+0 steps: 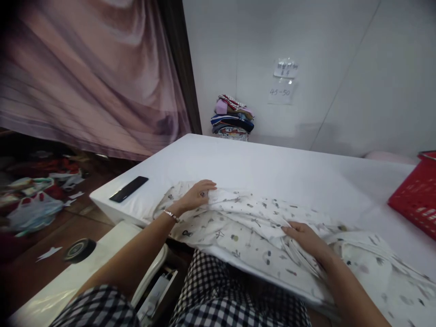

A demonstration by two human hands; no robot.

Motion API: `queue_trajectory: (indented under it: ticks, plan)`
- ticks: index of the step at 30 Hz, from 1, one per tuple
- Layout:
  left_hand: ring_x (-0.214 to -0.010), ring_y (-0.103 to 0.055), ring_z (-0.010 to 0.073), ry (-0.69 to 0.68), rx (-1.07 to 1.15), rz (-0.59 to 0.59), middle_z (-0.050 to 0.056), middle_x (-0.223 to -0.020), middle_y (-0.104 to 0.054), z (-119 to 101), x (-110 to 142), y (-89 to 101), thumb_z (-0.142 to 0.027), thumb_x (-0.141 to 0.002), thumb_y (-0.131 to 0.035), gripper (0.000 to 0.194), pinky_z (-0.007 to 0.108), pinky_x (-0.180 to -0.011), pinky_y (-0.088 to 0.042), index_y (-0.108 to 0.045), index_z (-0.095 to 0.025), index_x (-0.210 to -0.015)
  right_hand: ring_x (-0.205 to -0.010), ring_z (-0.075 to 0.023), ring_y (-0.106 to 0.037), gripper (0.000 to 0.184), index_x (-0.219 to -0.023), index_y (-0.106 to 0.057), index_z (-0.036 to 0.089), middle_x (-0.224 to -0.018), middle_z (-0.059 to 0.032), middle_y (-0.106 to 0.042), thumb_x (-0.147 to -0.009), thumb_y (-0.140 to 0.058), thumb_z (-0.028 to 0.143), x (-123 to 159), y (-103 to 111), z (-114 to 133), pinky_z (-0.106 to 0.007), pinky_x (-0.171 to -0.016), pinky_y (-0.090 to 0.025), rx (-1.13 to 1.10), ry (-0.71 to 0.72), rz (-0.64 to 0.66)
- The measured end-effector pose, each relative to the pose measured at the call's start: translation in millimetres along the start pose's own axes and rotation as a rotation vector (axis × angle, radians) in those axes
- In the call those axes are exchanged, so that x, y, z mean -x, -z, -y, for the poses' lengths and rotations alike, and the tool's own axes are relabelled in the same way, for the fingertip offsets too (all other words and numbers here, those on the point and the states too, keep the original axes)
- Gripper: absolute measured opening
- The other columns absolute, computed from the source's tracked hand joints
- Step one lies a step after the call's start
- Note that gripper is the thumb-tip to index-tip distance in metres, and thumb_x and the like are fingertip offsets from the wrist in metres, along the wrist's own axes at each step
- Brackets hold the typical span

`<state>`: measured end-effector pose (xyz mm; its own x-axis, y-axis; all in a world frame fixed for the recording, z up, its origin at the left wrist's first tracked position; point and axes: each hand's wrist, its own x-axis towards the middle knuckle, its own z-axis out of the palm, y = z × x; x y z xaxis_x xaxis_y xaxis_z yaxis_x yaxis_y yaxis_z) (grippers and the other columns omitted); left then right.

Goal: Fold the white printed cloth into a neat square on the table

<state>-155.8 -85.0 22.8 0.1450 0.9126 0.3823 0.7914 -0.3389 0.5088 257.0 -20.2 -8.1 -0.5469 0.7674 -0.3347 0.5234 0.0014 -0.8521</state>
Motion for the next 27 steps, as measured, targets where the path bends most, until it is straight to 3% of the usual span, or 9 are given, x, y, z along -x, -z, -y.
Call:
queue_trajectory:
  ticks: [3, 8, 11, 14, 17, 20, 22, 25, 27]
  plan:
    - [-0.121, -0.043, 0.0228, -0.05, -0.165, 0.072, 0.007, -0.125, -0.055, 0, 9, -4.0, -0.012, -0.066, -0.056, 0.044, 0.044, -0.103, -0.033, -0.062, -0.021, -0.109, -0.087, -0.0243, -0.06, 0.043, -0.086, -0.066, 0.019, -0.089, -0.0036, -0.069, -0.075, -0.052, 0.059, -1, 0, -2, -0.032, -0.079, -0.046, -0.016, 0.006, 0.019]
    - [-0.114, -0.049, 0.0198, -0.035, -0.22, 0.064, 0.005, -0.114, -0.061, 1, 0, -15.1, -0.016, -0.074, -0.054, 0.026, 0.041, -0.1, -0.034, -0.066, -0.023, -0.097, -0.088, -0.0258, -0.061, 0.044, -0.087, -0.066, 0.019, -0.09, -0.0039, -0.069, -0.076, -0.051, 0.059, 1, -1, -1, -0.033, -0.079, -0.047, -0.01, 0.009, 0.02]
    - [-0.112, -0.05, 0.0191, 0.005, -0.128, 0.043, 0.005, -0.106, -0.064, -14, -4, -6.7, -0.022, -0.079, -0.053, 0.016, 0.043, -0.103, -0.028, -0.066, -0.023, -0.089, -0.087, -0.026, -0.062, 0.045, -0.086, -0.066, 0.019, -0.088, -0.0032, -0.069, -0.077, -0.05, 0.06, 5, -1, 5, -0.033, -0.078, -0.048, -0.008, 0.014, 0.02]
    - [-0.087, -0.058, 0.0155, 0.082, -0.016, 0.036, 0.001, -0.082, -0.067, -44, 11, 13.1, -0.03, -0.083, -0.049, 0.018, 0.042, -0.104, -0.027, -0.065, -0.022, -0.083, -0.089, -0.0269, -0.061, 0.046, -0.086, -0.067, 0.019, -0.09, -0.0032, -0.07, -0.075, -0.051, 0.061, 6, -2, 8, -0.033, -0.08, -0.047, 0.021, 0.035, -0.018]
    - [-0.071, -0.055, 0.0134, 0.191, 0.178, 0.123, 0.0, -0.073, -0.064, -78, 40, 29.4, -0.037, -0.082, -0.051, 0.021, 0.03, -0.082, -0.043, -0.066, -0.022, -0.079, -0.091, -0.0272, -0.061, 0.047, -0.092, -0.067, 0.019, -0.091, -0.0035, -0.07, -0.075, -0.052, 0.059, 4, -1, 3, -0.034, -0.082, -0.047, -0.01, 0.041, 0.0]
    - [-0.057, -0.047, 0.0108, 0.339, 0.362, 0.258, -0.001, -0.063, -0.057, -92, 61, 30.8, -0.041, -0.08, -0.052, 0.027, 0.022, -0.055, -0.039, -0.063, -0.019, -0.07, -0.085, -0.0256, -0.063, 0.043, -0.093, -0.067, 0.019, -0.086, -0.0027, -0.07, -0.076, -0.052, 0.055, 2, 1, -4, -0.033, -0.078, -0.048, -0.048, 0.02, 0.048]
    - [-0.053, -0.042, 0.0092, 0.429, 0.363, 0.212, -0.003, -0.057, -0.051, -87, 62, 25.8, -0.042, -0.08, -0.05, 0.03, 0.021, -0.049, -0.033, -0.059, -0.018, -0.064, -0.084, -0.0254, -0.064, 0.042, -0.093, -0.067, 0.019, -0.086, -0.0025, -0.071, -0.076, -0.053, 0.054, 0, 1, -7, -0.033, -0.079, -0.049, -0.042, 0.021, 0.051]
    - [-0.053, -0.039, 0.009, 0.525, 0.219, -0.018, -0.004, -0.055, -0.044, -65, 43, 17.9, -0.041, -0.08, -0.048, 0.03, 0.021, -0.049, -0.029, -0.053, -0.017, -0.063, -0.094, -0.0278, -0.062, 0.047, -0.101, -0.067, 0.019, -0.098, -0.0051, -0.07, -0.076, -0.053, 0.055, 0, 0, -9, -0.037, -0.087, -0.047, -0.016, 0.025, 0.009]
    - [-0.055, -0.04, 0.0096, 0.543, 0.083, -0.145, -0.004, -0.056, -0.045, -48, 21, 13.7, -0.041, -0.08, -0.045, 0.03, 0.021, -0.052, -0.029, -0.052, -0.017, -0.063, -0.105, -0.0307, -0.058, 0.051, -0.103, -0.067, 0.017, -0.108, -0.008, -0.066, -0.073, -0.056, 0.057, 0, -2, -9, -0.041, -0.094, -0.043, 0.038, 0.004, -0.094]
